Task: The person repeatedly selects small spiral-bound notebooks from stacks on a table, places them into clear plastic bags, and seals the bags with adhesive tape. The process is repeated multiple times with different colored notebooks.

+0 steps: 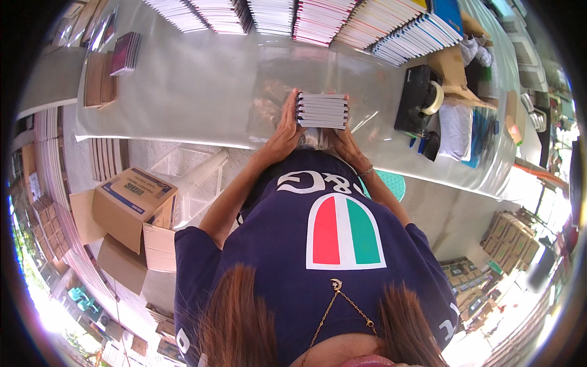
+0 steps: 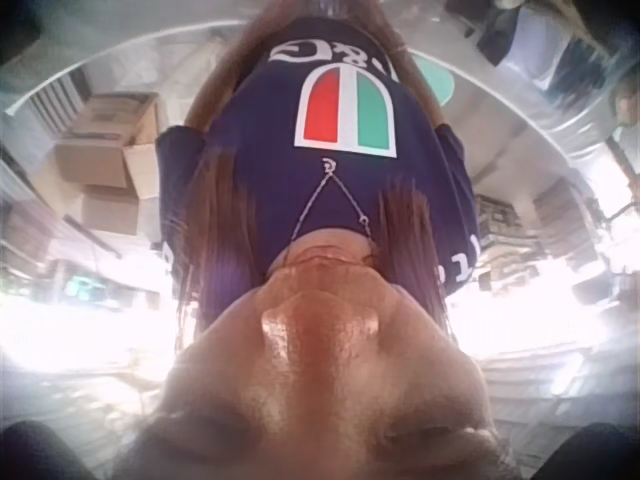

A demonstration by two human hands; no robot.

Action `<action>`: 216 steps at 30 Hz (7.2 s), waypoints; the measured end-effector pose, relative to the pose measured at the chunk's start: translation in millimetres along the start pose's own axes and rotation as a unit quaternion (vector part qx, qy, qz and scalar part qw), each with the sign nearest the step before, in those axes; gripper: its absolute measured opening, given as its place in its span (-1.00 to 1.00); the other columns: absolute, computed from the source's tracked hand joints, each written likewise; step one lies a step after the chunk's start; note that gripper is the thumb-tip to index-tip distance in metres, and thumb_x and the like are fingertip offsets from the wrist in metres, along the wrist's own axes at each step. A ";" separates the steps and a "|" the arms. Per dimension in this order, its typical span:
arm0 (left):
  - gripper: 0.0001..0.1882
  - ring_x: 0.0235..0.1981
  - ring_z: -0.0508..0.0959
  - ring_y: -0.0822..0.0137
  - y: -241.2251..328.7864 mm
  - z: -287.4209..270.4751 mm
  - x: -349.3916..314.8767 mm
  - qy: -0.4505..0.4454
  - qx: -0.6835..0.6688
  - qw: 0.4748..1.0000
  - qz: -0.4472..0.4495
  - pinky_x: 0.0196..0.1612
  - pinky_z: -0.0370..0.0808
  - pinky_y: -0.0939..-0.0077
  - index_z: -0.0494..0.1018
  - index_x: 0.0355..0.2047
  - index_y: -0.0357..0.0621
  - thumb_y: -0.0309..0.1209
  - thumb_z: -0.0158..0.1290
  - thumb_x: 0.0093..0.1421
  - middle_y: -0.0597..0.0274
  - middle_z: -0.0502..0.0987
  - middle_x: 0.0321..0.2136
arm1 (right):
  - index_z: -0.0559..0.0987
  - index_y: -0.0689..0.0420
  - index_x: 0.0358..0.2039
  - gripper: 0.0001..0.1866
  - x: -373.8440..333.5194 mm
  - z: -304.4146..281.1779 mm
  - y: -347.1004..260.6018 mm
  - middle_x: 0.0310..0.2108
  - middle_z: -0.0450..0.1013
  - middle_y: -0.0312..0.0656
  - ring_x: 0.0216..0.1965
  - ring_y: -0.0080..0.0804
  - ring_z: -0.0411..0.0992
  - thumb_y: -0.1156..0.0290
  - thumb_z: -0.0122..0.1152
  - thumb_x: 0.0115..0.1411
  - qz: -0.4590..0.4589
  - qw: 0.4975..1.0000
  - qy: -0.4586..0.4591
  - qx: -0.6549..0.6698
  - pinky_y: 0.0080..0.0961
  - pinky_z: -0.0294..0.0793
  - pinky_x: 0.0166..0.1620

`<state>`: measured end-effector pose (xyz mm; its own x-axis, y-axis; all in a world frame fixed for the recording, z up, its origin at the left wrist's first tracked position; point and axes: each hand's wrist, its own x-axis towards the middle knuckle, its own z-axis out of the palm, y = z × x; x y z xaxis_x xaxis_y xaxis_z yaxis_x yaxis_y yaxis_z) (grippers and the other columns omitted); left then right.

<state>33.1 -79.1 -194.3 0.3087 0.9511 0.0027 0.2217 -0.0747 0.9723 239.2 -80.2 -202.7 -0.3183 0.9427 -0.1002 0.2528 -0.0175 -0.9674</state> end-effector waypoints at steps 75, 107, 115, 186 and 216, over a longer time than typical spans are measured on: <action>-0.18 -0.27 0.53 0.23 2.3 -16.1 43.1 0.075 -0.008 0.984 -0.158 -0.17 0.49 0.36 0.40 0.05 -0.45 0.10 0.18 0.05 -0.09 0.47 -0.19 | 0.59 0.32 -0.10 -0.48 16.2 0.3 -51.0 -0.47 0.52 0.04 -0.31 -0.30 0.50 0.11 0.22 0.10 0.164 0.965 0.177 -0.099 -0.42 0.44 -0.20; -0.49 -0.49 0.52 0.51 -0.6 -83.7 -35.8 0.114 -0.134 0.945 -0.276 -0.45 0.41 0.64 0.39 0.02 -0.34 -0.28 0.24 0.15 0.20 0.59 -0.43 | 0.09 0.19 0.23 -0.28 -67.9 -48.8 5.9 -0.31 0.48 -0.04 -0.29 -0.37 0.53 0.63 0.26 0.12 0.169 0.903 0.322 0.229 -0.51 0.57 -0.22; -0.67 -0.47 0.54 0.46 -2.8 -80.8 -34.8 0.053 -0.061 0.971 -0.226 -0.37 0.50 0.61 0.50 -0.16 -0.33 -0.32 0.19 0.19 0.22 0.59 -0.43 | 0.09 0.10 0.26 -0.27 -62.1 -51.0 -19.1 -0.35 0.47 -0.05 -0.31 -0.38 0.54 0.69 0.16 0.11 0.123 0.949 0.284 0.051 -0.49 0.57 -0.24; -0.88 -0.54 0.53 -0.22 56.9 -4.6 77.6 0.012 0.339 0.937 -0.086 -0.50 0.41 -0.11 0.28 -0.24 -0.11 -0.34 -0.13 0.34 -0.16 0.49 -0.65 | 0.39 0.18 -0.29 -0.92 56.2 -0.4 -73.6 -0.42 0.53 0.04 -0.38 0.18 0.47 0.50 0.02 0.20 0.095 0.937 0.149 -0.301 0.05 0.40 -0.37; -0.54 0.22 0.27 0.15 40.5 -62.7 68.2 -0.092 0.299 0.945 0.090 0.19 0.07 -0.01 0.43 -0.06 0.06 -0.25 0.17 -0.02 0.29 0.33 0.16 | 0.29 0.17 -0.30 -0.87 55.4 13.6 -62.9 -0.51 0.49 0.05 -0.43 0.14 0.47 0.53 0.07 0.21 0.010 0.937 0.202 -0.284 0.01 0.40 -0.45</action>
<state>5.2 1.5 -140.1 0.5354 0.8424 0.0619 0.6163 -0.4397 0.6534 193.2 -31.4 -150.6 0.0346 0.9953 0.0908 0.7374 0.0360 -0.6745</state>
